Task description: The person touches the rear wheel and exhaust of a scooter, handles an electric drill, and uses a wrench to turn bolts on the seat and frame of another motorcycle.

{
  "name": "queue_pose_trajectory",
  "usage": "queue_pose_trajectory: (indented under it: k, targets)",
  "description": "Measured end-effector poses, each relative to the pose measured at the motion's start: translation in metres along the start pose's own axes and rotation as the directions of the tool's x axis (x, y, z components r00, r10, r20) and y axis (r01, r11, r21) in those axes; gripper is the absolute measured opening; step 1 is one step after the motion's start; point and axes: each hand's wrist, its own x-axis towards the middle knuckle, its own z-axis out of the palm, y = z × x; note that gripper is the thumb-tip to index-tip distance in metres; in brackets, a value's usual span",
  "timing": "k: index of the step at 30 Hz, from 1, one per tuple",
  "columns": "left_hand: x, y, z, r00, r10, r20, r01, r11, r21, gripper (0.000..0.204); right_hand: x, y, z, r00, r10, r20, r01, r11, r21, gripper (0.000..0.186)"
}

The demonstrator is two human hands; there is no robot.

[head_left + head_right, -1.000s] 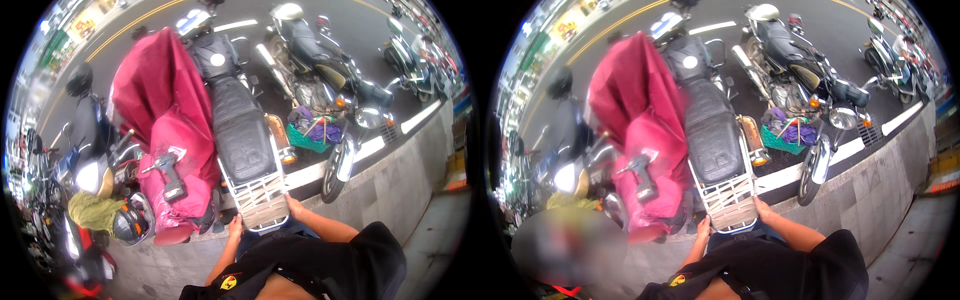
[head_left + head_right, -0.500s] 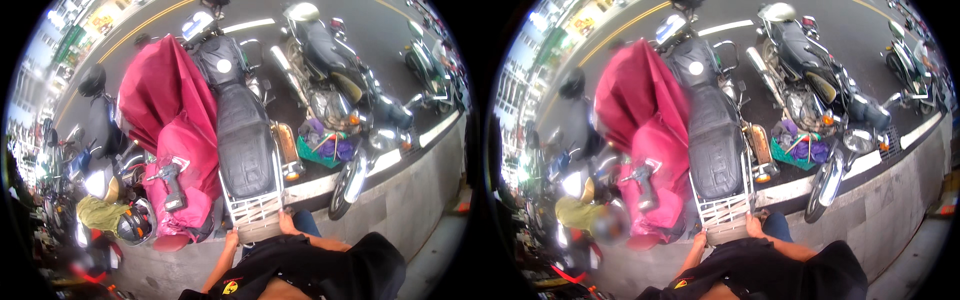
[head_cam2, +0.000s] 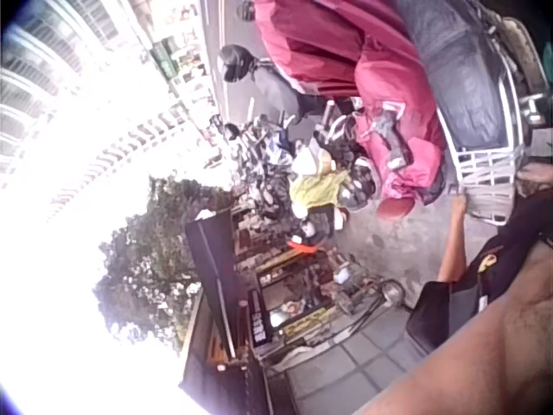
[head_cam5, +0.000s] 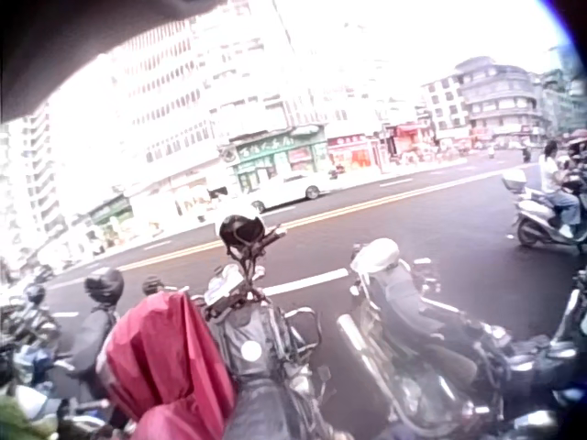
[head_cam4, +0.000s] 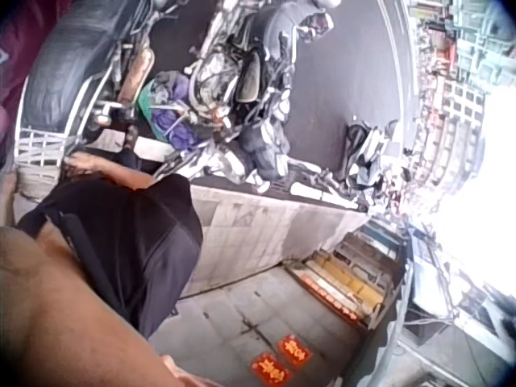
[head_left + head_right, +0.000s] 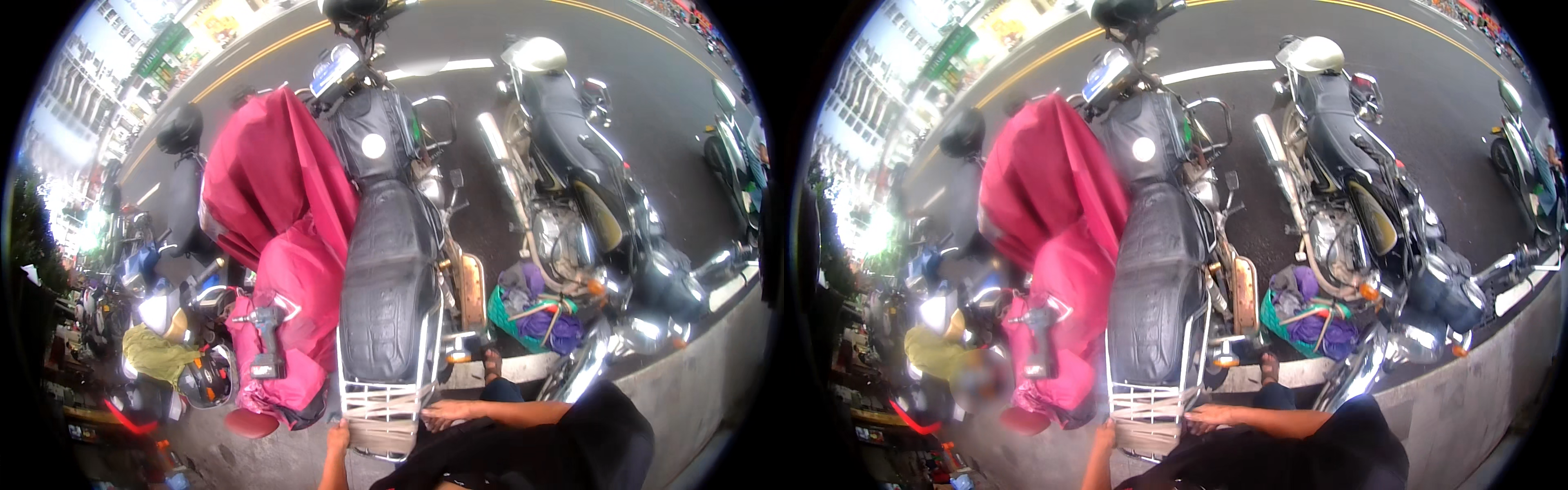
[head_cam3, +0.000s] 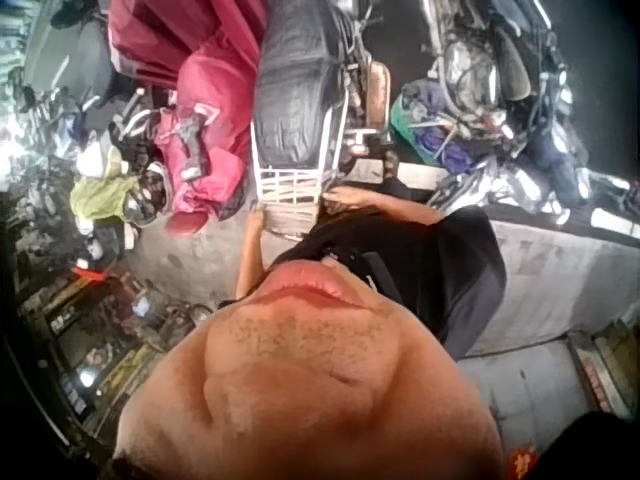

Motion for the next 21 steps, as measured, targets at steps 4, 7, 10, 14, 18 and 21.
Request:
queue_pose_trajectory:
  k: [4,7,10,14,18,21]
  targets:
    - [0.001,0.003,0.0,0.993,-0.121,-0.001,0.12,0.983,0.138,0.054,-0.05,-0.047,-0.098,0.99,-0.052,-0.135,0.019,0.971,-0.237,0.056]
    - [-0.014,0.028,-0.005,0.984,-0.175,-0.012,0.17,0.937,0.305,0.056,-0.108,-0.121,-0.157,0.82,-0.176,-0.544,-0.322,0.643,-0.695,0.052]
    - [-0.014,0.037,0.003,0.988,-0.152,-0.036,0.156,0.936,0.316,0.057,-0.155,-0.198,-0.22,0.566,-0.449,-0.692,-0.477,0.506,-0.719,0.046]
    - [-0.017,0.033,0.009,0.979,-0.166,-0.122,0.195,0.936,0.292,0.057,-0.187,-0.377,-0.302,0.308,-0.784,-0.538,-0.671,0.222,-0.707,0.043]
    - [-0.01,0.052,0.019,0.951,-0.287,-0.115,0.309,0.904,0.297,0.061,-0.223,-0.55,-0.39,0.158,-0.972,-0.175,-0.819,-0.03,-0.573,0.042]
    - [-0.02,0.048,0.015,0.9,-0.366,-0.235,0.42,0.872,0.252,0.066,-0.223,-0.656,-0.402,0.075,-0.99,-0.116,-0.856,-0.004,-0.518,0.047]
